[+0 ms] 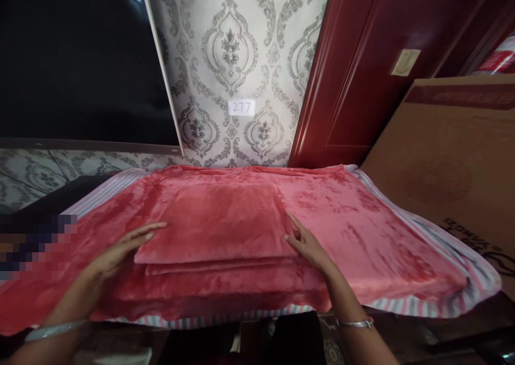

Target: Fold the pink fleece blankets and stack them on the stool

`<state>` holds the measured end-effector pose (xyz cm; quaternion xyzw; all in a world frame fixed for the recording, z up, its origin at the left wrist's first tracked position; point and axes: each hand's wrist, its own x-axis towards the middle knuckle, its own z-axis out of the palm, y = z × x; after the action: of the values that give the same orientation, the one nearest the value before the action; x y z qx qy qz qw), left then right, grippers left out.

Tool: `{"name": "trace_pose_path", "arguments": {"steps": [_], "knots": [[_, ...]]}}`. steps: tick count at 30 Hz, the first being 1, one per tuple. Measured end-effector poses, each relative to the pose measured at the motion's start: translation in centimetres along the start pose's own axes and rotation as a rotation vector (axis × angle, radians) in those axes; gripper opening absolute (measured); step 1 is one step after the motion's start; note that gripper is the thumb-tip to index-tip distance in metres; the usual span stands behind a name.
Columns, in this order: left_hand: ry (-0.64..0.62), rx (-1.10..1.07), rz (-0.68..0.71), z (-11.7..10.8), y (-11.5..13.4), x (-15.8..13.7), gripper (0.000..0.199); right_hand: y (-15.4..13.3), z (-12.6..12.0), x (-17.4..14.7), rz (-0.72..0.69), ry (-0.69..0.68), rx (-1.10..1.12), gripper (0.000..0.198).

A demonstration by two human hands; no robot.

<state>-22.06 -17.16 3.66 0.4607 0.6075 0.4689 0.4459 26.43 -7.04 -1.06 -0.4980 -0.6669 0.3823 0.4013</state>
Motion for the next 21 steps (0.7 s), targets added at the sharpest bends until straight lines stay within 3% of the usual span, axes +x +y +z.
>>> {"name": "trace_pose_path", "arguments": {"steps": [4,7,11,15,17,21], "knots": [[0.122,-0.124,0.033,0.6,0.4,0.4,0.043,-1.1,0.1,0.0,0.007,-0.037,0.150,0.052],[0.068,-0.293,0.039,1.4,1.3,1.1,0.042,-1.0,0.5,1.3,0.088,0.042,0.382,0.041],[-0.040,-0.458,0.171,2.3,3.9,3.4,0.038,-1.1,1.0,5.6,0.083,0.166,0.617,0.029],[-0.015,-0.519,0.321,3.3,6.6,7.8,0.030,-2.4,2.0,11.1,0.004,0.229,0.708,0.029],[0.040,-0.456,0.317,4.3,7.0,10.3,0.041,-3.0,3.2,13.3,-0.035,0.192,0.613,0.040],[0.199,-0.166,0.327,6.9,5.3,13.4,0.067,-2.6,6.8,14.8,-0.128,0.082,0.130,0.060]]}}
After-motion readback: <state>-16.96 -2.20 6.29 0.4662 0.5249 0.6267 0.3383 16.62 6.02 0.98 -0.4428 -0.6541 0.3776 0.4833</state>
